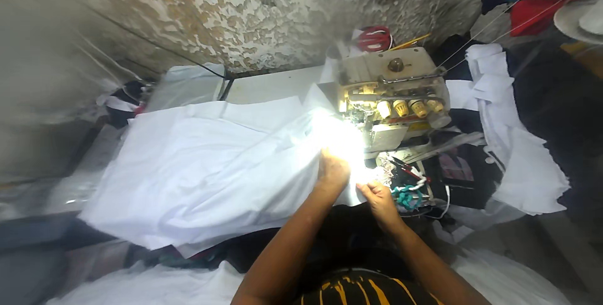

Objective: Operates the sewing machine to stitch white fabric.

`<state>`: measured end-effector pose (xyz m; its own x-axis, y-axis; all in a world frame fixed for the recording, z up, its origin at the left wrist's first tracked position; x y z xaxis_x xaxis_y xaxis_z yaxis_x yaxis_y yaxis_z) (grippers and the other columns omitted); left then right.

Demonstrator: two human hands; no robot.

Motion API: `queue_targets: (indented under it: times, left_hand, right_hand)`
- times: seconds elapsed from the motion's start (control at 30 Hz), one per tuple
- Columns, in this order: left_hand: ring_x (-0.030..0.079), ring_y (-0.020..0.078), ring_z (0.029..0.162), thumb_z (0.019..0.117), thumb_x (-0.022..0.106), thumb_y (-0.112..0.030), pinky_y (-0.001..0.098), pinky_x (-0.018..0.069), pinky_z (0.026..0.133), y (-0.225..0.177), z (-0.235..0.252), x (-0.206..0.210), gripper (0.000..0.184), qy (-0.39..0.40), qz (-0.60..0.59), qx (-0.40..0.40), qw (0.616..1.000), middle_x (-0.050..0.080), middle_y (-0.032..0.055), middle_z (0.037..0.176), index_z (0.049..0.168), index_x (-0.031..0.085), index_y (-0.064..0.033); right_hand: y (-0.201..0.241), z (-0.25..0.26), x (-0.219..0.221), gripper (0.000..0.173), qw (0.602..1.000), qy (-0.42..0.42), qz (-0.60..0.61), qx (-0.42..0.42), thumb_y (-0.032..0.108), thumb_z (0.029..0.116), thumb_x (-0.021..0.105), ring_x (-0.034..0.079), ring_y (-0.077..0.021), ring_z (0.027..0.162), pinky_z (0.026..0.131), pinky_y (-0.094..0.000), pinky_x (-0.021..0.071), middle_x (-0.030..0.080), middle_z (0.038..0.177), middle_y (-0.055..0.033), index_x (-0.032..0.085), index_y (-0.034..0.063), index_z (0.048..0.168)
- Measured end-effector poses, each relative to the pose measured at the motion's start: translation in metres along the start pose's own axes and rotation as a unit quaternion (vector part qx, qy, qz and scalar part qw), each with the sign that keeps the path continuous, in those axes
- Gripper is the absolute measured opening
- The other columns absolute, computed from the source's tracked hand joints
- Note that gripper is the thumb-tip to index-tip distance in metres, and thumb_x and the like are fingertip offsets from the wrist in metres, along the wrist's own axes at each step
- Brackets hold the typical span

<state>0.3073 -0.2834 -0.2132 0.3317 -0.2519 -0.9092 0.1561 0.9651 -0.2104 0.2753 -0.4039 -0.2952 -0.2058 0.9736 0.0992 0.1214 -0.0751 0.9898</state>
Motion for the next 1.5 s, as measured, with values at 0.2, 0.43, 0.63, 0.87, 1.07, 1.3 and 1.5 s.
queue_targets:
  times: [0.2, 0.43, 0.63, 0.87, 1.07, 1.3, 1.5]
  left_hand:
    - [0.067, 0.0431, 0.107, 0.0913, 0.061, 0.004, 0.0503, 0.0508, 0.099, 0.008, 0.009, 0.001, 0.023, -0.027, -0.035, -0.036, 0.998, 0.069, 0.0286, 0.105, 0.111, 0.069, 0.0130]
    - [0.068, 0.0404, 0.109, 0.0950, 0.058, 0.001, 0.0470, 0.0514, 0.100, 0.018, 0.009, 0.001, 0.022, -0.022, -0.064, 0.007, 0.998, 0.070, 0.0252, 0.108, 0.111, 0.070, 0.0089]
    - [0.069, 0.0280, 0.118, 0.1029, 0.054, -0.032, 0.0518, 0.0479, 0.108, -0.005, -0.070, -0.001, 0.037, -0.045, -0.138, 0.218, 0.965, 0.074, 0.0126, 0.122, 0.112, 0.074, -0.0025]
    - [0.068, 0.0277, 0.121, 0.0999, 0.056, -0.014, 0.0467, 0.0435, 0.113, -0.007, -0.105, 0.000, 0.027, -0.124, -0.161, 0.206, 0.957, 0.074, 0.0153, 0.121, 0.114, 0.077, -0.0029]
    - [0.071, 0.0228, 0.115, 0.0992, 0.059, -0.009, 0.0429, 0.0464, 0.111, -0.006, -0.097, -0.006, 0.021, -0.132, -0.179, 0.198, 0.954, 0.077, 0.0122, 0.114, 0.109, 0.077, -0.0024]
    - [0.073, 0.0227, 0.111, 0.0986, 0.060, -0.005, 0.0393, 0.0508, 0.107, -0.017, -0.096, -0.018, 0.016, -0.135, -0.173, 0.228, 0.948, 0.077, 0.0128, 0.111, 0.099, 0.076, -0.0038]
    - [0.073, 0.0255, 0.111, 0.0986, 0.060, -0.005, 0.0388, 0.0536, 0.103, -0.021, -0.099, -0.018, 0.017, -0.119, -0.167, 0.229, 0.952, 0.077, 0.0146, 0.113, 0.100, 0.077, -0.0041]
  right_hand:
    - [0.007, 0.004, 0.003, 0.020, 0.998, -0.017, -0.050, -0.031, 0.007, 0.0960, 0.062, 0.059, -0.0027, 0.094, 0.084, -0.0175, 0.0487, 0.064, 0.095, -0.0038, 0.071, 0.0020, 0.078]
    - [0.014, -0.003, 0.009, 0.023, 0.999, -0.010, 0.046, 0.019, -0.001, 0.1017, 0.053, 0.060, 0.0016, 0.069, 0.070, -0.0167, 0.0509, 0.064, 0.071, 0.0059, 0.064, 0.0050, 0.082]
    - [0.010, -0.024, 0.004, 0.025, 0.974, -0.020, 0.167, 0.151, 0.009, 0.1103, 0.038, 0.068, -0.0087, 0.073, 0.075, -0.0267, 0.0595, 0.067, 0.079, -0.0018, 0.059, 0.0027, 0.099]
    - [0.018, -0.042, 0.010, 0.025, 0.960, 0.035, 0.225, 0.161, -0.002, 0.1035, 0.038, 0.072, -0.0144, 0.084, 0.086, -0.0333, 0.0600, 0.071, 0.092, -0.0059, 0.058, 0.0021, 0.118]
    - [0.022, -0.043, 0.002, 0.021, 0.981, -0.010, 0.149, 0.125, -0.005, 0.1030, 0.044, 0.073, -0.0144, 0.080, 0.079, -0.0309, 0.0616, 0.073, 0.090, -0.0071, 0.063, -0.0024, 0.113]
    - [0.029, -0.047, 0.005, 0.021, 0.984, -0.001, 0.131, 0.118, -0.007, 0.1011, 0.047, 0.072, -0.0115, 0.077, 0.076, -0.0263, 0.0604, 0.074, 0.083, -0.0052, 0.067, -0.0016, 0.101]
    - [0.032, -0.049, 0.005, 0.023, 0.981, 0.011, 0.133, 0.140, -0.005, 0.1025, 0.043, 0.071, -0.0106, 0.077, 0.077, -0.0263, 0.0598, 0.073, 0.084, -0.0050, 0.066, -0.0010, 0.103]
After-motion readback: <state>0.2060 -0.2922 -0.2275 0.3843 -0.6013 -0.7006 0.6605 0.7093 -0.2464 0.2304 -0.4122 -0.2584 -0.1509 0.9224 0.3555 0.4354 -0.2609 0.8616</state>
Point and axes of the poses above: each hand's wrist, its own z-axis towards the middle knuckle, its own x-axis out of the palm, y = z × x, the point moved 7 cm from there along z, towards the middle knuckle
